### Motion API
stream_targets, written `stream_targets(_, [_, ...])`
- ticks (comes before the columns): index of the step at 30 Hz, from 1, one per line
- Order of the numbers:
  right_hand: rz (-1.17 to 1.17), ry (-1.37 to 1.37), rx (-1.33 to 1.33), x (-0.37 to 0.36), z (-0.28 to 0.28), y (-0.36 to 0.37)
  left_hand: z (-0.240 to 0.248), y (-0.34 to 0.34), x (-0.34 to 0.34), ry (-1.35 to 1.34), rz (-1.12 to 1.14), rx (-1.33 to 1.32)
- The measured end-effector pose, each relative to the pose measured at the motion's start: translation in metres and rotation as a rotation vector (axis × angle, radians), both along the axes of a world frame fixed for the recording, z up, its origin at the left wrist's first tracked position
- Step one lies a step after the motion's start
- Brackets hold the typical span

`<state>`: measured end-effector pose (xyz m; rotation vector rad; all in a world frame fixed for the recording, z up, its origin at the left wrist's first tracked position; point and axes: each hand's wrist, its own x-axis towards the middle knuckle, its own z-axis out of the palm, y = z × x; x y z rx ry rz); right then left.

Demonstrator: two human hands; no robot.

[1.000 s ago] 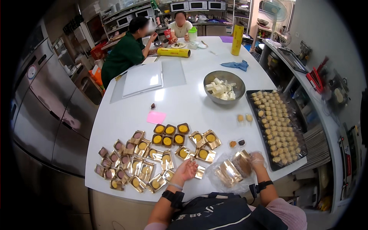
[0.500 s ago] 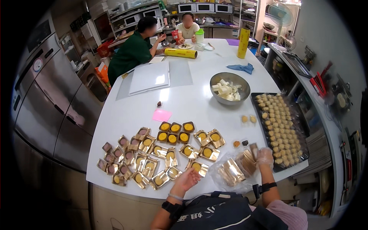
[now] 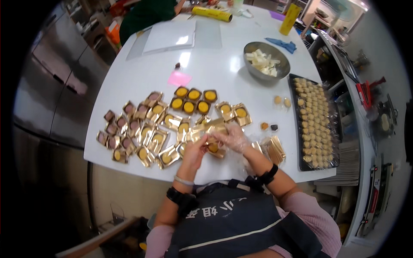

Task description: The person packages pastries by picking them up from a large tray, placing each one into a gold-colored individual tray, and then sliding each tray into a gold-colored wrapper. They repeat this process for multiple pastries, gathering the wrapped items on the table.

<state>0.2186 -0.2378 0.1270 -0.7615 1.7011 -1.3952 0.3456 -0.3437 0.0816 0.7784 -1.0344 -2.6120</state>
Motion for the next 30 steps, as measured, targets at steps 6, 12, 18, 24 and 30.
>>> stream_targets(6, [0.026, 0.028, 0.163, 0.008, -0.018, -0.040, -0.008, -0.008, 0.006, 0.048, 0.317, 0.224])
stream_targets(12, [0.350, -0.086, 0.236, 0.004, -0.042, -0.073, -0.054, -0.027, 0.020, 0.017, 0.561, 0.354])
stream_targets(18, [-0.038, 0.647, 0.639, -0.074, -0.086, -0.116, -0.046, -0.043, 0.045, -0.110, 0.612, 0.313])
stream_targets(24, [-0.077, 0.606, 0.571, -0.104, -0.141, -0.129, -0.052, -0.058, 0.042, -0.051, 0.479, 0.217])
stream_targets(30, [0.152, 0.978, 0.518, -0.092, -0.118, -0.118, -0.045, -0.060, 0.044, -0.110, 0.565, 0.220])
